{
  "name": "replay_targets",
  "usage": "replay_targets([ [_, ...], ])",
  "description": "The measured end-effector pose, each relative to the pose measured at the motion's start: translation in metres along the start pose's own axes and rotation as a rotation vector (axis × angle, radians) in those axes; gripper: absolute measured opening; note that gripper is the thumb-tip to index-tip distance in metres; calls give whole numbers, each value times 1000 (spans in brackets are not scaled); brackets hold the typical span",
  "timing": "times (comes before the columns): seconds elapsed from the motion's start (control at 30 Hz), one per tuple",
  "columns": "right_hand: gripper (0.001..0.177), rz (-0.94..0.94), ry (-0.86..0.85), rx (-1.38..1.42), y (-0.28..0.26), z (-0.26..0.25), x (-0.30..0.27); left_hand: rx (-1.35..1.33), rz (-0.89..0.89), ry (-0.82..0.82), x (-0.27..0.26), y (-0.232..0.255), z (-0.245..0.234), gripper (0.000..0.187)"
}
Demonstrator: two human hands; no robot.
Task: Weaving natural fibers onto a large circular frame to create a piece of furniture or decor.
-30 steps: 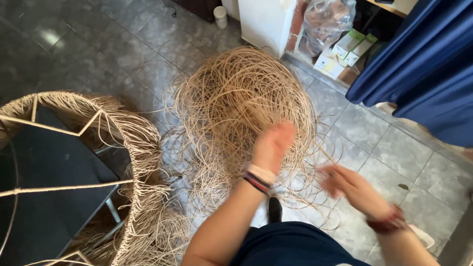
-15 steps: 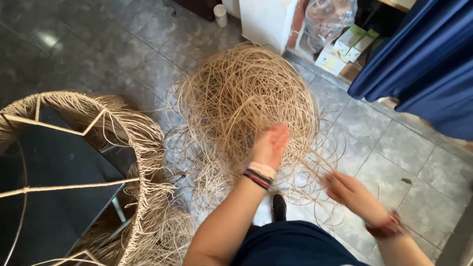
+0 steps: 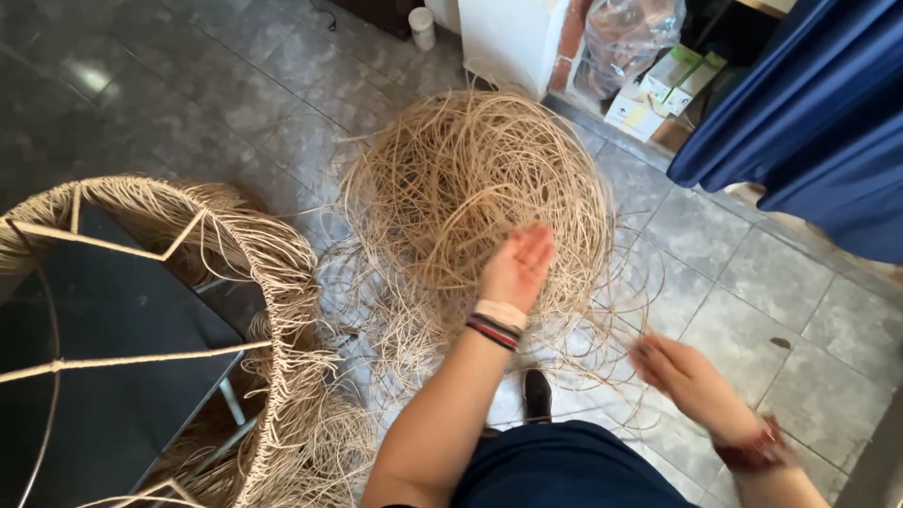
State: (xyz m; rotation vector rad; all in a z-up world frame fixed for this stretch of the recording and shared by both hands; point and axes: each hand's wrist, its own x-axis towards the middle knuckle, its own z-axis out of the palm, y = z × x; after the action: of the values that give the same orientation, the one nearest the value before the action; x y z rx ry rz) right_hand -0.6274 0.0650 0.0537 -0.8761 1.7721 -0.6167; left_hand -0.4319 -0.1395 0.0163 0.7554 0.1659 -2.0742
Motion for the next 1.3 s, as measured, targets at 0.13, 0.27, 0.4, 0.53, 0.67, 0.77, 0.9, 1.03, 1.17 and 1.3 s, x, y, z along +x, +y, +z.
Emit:
replay_targets([
  [0.13,38,-153,-87,101,-44,34,50,249,-13,-11,-34,-47,20,9],
  [0.27,28,-234,37,11,-37,50,93,469,31,-21,-13,-71,-30,26],
  [0.4,27,-170,9,336,-23,42,92,1482,949,-23,-15,-40,-47,23],
  [0.53,28,-185,-60,367,-32,39,86,1876,830,-196,-25,-34,-18,57],
  [0.67,28,-223,-48,45,-29,27,84,2141,971,-320,20,-39,-32,44],
  [0.77,28,-173,14,-164,-23,10,65,2176,1032,-354,36,-32,-36,29],
  [0.9,26,-77,134,-97,-1,-15,60,1778,838,-686,25,-9,-21,72],
  [1.03,28,-220,143,230,0,-17,60,1872,951,-577,25,-3,-32,32],
  [1.17,28,-226,168,258,-3,-24,60,2305,1017,-121,32,-2,-63,7],
  [1.3,28,-190,58,334,-23,-9,48,1959,750,-546,-12,-22,-12,66],
])
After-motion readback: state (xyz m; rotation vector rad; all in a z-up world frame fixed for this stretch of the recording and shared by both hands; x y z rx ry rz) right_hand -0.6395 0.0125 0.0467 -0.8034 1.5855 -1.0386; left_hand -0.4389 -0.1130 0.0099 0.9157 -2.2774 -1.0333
